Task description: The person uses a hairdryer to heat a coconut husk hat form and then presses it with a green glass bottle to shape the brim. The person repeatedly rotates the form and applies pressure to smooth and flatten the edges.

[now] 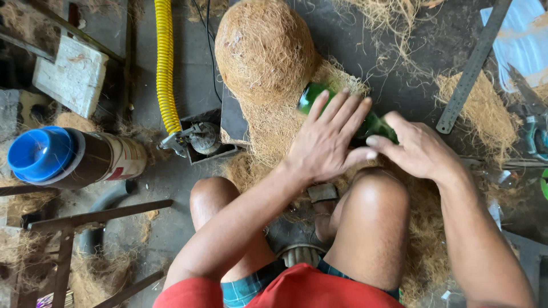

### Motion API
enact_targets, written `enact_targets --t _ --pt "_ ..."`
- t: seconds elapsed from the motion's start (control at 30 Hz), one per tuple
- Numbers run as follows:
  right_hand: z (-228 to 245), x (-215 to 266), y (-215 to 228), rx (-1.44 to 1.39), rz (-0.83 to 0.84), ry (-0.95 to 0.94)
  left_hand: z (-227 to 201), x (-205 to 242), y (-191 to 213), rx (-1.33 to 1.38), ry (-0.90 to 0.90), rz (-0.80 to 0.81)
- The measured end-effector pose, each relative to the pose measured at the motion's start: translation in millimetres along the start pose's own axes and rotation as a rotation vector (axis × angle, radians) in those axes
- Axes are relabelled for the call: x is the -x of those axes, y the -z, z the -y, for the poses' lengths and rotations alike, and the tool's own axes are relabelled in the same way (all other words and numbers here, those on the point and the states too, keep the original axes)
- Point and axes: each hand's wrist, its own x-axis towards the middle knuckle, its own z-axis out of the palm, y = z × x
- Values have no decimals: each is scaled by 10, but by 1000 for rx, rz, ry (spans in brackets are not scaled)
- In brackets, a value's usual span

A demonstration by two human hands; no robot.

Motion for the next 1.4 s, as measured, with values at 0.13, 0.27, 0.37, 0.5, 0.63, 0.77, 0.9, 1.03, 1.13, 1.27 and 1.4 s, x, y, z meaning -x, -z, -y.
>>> enact_targets --t 0.13,0.27,0.37,0.5,0.63,0.77,0.9,1.03,1.13,1.27,1.4 --pt "217 -33 189 -37 66 -128 160 -532 -145 -42 -12 -53" --pt "470 -116 487 -83 53 -378 254 -1080 -379 23 55 -92" --pt "271 -292 456 -180 -10 -416 379 -1499 -504 53 57 -16" --pt "-107 -170 60 130 -232 -32 200 -1000 -199 46 28 -96" --pt "-196 -42 -204 369 -347 179 64 -386 -35 -66 38 77" --pt "-198 -140 -50 295 -243 140 109 -645 -40 4 40 67" --pt "190 -243 489 -80 -34 -304 310 -1330 -459 -49 48 27" --pt "36 -388 578 -249 -77 -378 397 -1624 -394 153 70 -17" --pt "-129 -353 490 -399 -117 -354 442 -1424 -125 356 86 -122" --pt "-474 -217 417 -820 -70 -192 777 -951 571 61 59 -224" --pt "-936 -167 69 -1061 -130 155 1030 -638 1258 -178 320 267"
